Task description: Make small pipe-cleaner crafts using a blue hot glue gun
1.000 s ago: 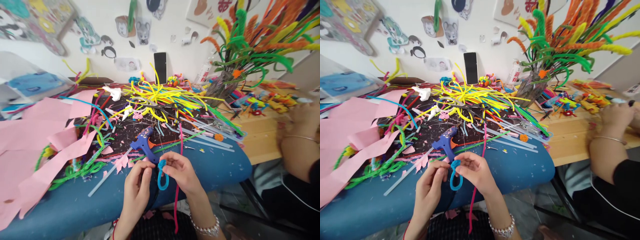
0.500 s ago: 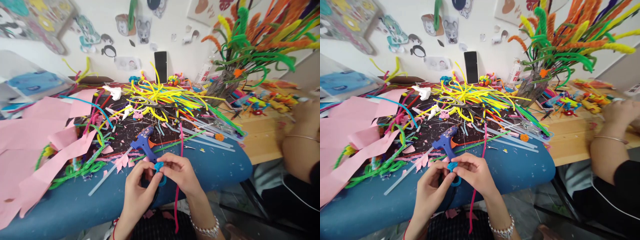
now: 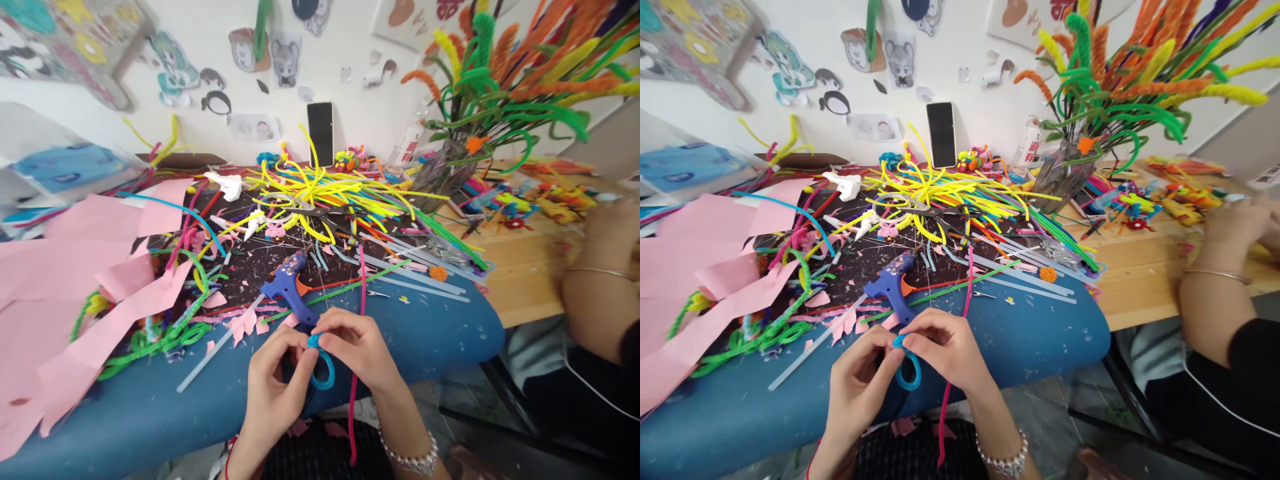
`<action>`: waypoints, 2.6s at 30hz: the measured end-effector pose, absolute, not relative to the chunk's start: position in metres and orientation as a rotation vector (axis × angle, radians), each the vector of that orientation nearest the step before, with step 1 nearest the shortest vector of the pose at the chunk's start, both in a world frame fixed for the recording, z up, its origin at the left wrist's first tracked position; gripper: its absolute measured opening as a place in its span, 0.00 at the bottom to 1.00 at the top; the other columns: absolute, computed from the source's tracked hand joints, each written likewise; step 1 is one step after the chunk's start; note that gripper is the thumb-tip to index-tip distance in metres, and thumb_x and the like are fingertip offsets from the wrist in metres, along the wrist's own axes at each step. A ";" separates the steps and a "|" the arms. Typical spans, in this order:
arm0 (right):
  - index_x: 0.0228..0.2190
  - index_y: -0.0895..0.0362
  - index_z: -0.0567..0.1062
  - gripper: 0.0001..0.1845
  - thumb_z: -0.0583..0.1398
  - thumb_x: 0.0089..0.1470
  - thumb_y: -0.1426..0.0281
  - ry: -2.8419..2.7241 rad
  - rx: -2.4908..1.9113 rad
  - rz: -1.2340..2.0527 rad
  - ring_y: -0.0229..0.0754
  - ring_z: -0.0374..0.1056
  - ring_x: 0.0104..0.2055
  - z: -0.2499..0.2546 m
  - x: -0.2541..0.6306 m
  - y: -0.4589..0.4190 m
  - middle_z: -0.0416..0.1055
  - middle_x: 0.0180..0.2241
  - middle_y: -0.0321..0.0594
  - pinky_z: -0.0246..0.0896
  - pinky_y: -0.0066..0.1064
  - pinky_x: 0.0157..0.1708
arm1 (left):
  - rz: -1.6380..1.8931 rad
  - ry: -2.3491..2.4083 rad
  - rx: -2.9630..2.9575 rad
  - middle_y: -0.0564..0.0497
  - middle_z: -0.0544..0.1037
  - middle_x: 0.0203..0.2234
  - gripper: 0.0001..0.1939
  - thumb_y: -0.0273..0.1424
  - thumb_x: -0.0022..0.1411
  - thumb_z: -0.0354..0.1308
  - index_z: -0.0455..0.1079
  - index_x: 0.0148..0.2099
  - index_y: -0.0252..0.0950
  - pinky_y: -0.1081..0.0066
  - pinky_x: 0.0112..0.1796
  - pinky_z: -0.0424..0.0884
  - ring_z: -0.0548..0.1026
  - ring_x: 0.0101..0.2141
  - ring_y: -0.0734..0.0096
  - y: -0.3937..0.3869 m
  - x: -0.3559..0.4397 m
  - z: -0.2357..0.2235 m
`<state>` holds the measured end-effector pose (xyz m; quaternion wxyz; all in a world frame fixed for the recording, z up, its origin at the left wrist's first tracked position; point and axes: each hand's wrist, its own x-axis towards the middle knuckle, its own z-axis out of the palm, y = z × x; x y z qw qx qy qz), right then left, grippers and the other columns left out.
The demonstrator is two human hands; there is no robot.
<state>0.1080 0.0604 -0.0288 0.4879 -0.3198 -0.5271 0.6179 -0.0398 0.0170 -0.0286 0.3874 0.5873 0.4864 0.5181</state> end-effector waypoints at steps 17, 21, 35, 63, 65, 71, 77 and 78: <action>0.32 0.53 0.82 0.07 0.64 0.55 0.64 -1.279 -0.756 1.597 0.36 0.66 0.28 -0.026 0.109 0.060 0.70 0.27 0.36 0.63 0.28 0.26 | 1.273 1.230 1.300 0.57 0.69 0.24 0.10 0.32 0.67 0.54 0.69 0.32 0.37 0.79 0.26 0.61 0.65 0.24 0.77 0.018 -0.041 -0.021; 0.37 0.49 0.82 0.10 0.68 0.50 0.69 -1.256 -0.713 1.617 0.37 0.69 0.33 -0.030 0.111 0.058 0.73 0.32 0.36 0.66 0.29 0.33 | 1.289 1.239 1.292 0.57 0.68 0.24 0.10 0.32 0.67 0.54 0.70 0.32 0.37 0.79 0.26 0.61 0.64 0.24 0.78 0.017 -0.041 -0.023; 0.29 0.52 0.82 0.03 0.68 0.50 0.66 -1.367 -0.767 1.437 0.41 0.71 0.33 -0.029 0.109 0.059 0.77 0.29 0.40 0.67 0.33 0.33 | 1.356 1.186 1.283 0.54 0.73 0.20 0.09 0.31 0.62 0.59 0.72 0.29 0.35 0.78 0.23 0.66 0.69 0.21 0.76 0.018 -0.046 -0.023; 0.23 0.58 0.74 0.11 0.65 0.49 0.64 -1.434 -0.880 1.815 0.32 0.62 0.20 -0.023 0.114 0.065 0.69 0.18 0.32 0.56 0.23 0.20 | 1.466 1.206 1.976 0.51 0.84 0.32 0.14 0.20 0.55 0.67 0.77 0.43 0.39 0.75 0.35 0.78 0.82 0.30 0.69 0.009 -0.064 -0.028; 0.24 0.58 0.74 0.11 0.66 0.48 0.64 -1.430 -0.901 1.874 0.32 0.63 0.19 -0.022 0.114 0.065 0.69 0.18 0.32 0.58 0.23 0.20 | 1.460 1.166 1.980 0.51 0.84 0.32 0.14 0.19 0.55 0.65 0.77 0.43 0.40 0.75 0.34 0.78 0.82 0.30 0.69 0.009 -0.067 -0.027; 0.23 0.58 0.74 0.12 0.68 0.46 0.63 -1.449 -0.917 1.935 0.32 0.63 0.19 -0.016 0.115 0.063 0.69 0.18 0.31 0.58 0.22 0.21 | 1.411 1.090 1.949 0.52 0.83 0.31 0.14 0.17 0.55 0.64 0.77 0.42 0.39 0.76 0.34 0.77 0.81 0.31 0.70 0.009 -0.070 -0.028; 0.22 0.60 0.75 0.14 0.69 0.46 0.62 -1.501 -0.898 1.876 0.31 0.59 0.20 -0.020 0.118 0.065 0.66 0.19 0.31 0.53 0.22 0.20 | 1.365 1.091 1.947 0.52 0.82 0.29 0.10 0.18 0.58 0.63 0.76 0.39 0.37 0.78 0.34 0.76 0.80 0.31 0.73 0.010 -0.072 -0.029; 0.22 0.60 0.75 0.14 0.69 0.45 0.62 -1.514 -0.896 1.859 0.31 0.58 0.21 -0.020 0.118 0.065 0.66 0.19 0.31 0.52 0.22 0.20 | 1.369 1.081 1.944 0.52 0.82 0.29 0.10 0.18 0.58 0.63 0.76 0.39 0.37 0.79 0.34 0.76 0.80 0.31 0.73 0.010 -0.072 -0.029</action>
